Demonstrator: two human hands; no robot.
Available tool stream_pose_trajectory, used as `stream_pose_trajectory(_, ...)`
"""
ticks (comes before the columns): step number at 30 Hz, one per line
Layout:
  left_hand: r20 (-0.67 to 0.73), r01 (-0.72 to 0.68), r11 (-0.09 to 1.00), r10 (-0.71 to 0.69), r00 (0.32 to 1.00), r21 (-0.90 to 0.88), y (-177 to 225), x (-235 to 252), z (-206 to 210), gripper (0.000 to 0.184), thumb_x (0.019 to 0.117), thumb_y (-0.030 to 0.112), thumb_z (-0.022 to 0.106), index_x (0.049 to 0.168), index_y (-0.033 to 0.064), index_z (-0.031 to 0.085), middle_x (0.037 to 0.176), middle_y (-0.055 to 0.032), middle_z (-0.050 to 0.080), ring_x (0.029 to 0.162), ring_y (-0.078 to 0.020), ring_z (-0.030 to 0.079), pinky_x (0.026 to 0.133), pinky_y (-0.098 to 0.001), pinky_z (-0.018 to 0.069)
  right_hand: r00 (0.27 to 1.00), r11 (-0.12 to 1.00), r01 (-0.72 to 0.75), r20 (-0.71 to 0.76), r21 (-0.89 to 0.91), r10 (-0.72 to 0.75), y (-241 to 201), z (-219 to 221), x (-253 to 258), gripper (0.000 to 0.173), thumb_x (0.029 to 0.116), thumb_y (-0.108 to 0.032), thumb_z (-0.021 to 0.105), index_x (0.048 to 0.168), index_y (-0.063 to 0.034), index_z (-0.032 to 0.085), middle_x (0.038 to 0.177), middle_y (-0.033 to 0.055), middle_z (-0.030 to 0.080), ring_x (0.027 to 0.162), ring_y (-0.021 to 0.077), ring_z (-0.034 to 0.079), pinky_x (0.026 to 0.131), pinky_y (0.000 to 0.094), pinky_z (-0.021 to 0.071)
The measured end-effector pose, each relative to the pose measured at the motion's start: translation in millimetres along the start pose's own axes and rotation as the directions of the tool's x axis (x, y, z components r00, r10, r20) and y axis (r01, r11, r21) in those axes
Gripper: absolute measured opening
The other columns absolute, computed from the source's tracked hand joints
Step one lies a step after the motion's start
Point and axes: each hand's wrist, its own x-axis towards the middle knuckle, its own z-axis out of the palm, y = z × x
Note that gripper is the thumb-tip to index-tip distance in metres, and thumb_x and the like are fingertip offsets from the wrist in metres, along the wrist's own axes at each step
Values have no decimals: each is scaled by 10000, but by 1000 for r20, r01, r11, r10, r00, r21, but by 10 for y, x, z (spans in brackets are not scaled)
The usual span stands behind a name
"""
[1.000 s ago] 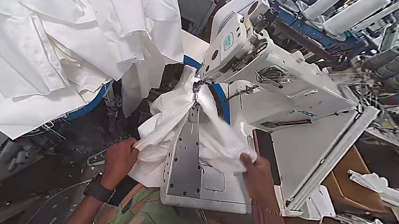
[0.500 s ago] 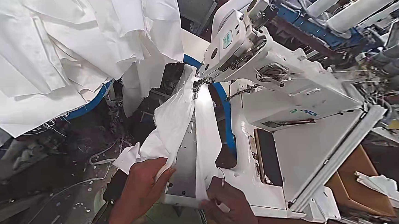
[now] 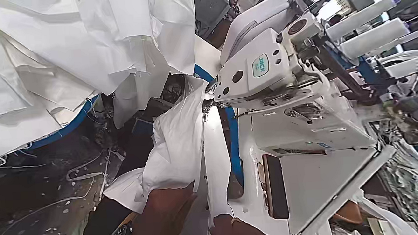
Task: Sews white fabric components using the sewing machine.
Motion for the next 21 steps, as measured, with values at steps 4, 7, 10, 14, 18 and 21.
stream_pose_trajectory(4,-22,-36,999,35,999,-37,-117,172,81,274,1029,188,501,820,91,650,578,-14,566,524,-98,562,501,-213,447,1000,995,29,-3,-92,-30,-56,85,201,105,898,-92,644,835,-41,711,654,121,665,550,271,674,449,377,500)
stream_pose_trajectory(7,-70,6,999,-3,998,41,-178,284,150,305,1037,229,513,839,94,702,547,-11,559,488,-111,538,484,-228,428,1000,992,-17,7,-127,18,13,83,303,108,906,-70,633,856,-25,717,693,135,689,576,288,688,475,378,521)
stream_pose_trajectory(10,-73,34,993,-25,997,114,-179,382,145,285,1006,200,531,864,81,747,529,-16,568,462,-124,525,469,-241,416,999,979,-51,-7,-196,51,-30,91,419,65,862,-45,658,851,-21,718,702,136,685,578,285,683,475,357,514)
stream_pose_trajectory(14,16,-5,986,2,1000,168,-159,488,51,289,990,180,516,830,78,735,502,-19,536,434,-143,518,423,-266,402,995,971,-83,-65,-225,69,7,83,551,92,838,-22,673,890,-2,746,770,166,687,576,275,669,490,340,524)
stream_pose_trajectory(18,17,-56,982,54,998,180,-226,562,87,277,985,159,499,805,85,697,485,-4,467,412,-138,461,402,-267,352,983,960,-126,-159,-251,87,29,167,696,89,800,-21,701,863,-28,764,838,161,696,656,278,682,509,322,527)
stream_pose_trajectory(21,-4,-25,990,26,1000,139,-279,635,135,278,991,164,506,839,83,725,499,-12,501,427,-141,491,415,-272,375,969,958,-164,-219,-234,112,84,168,822,68,783,-54,687,809,-50,749,850,148,672,710,276,675,486,309,498)
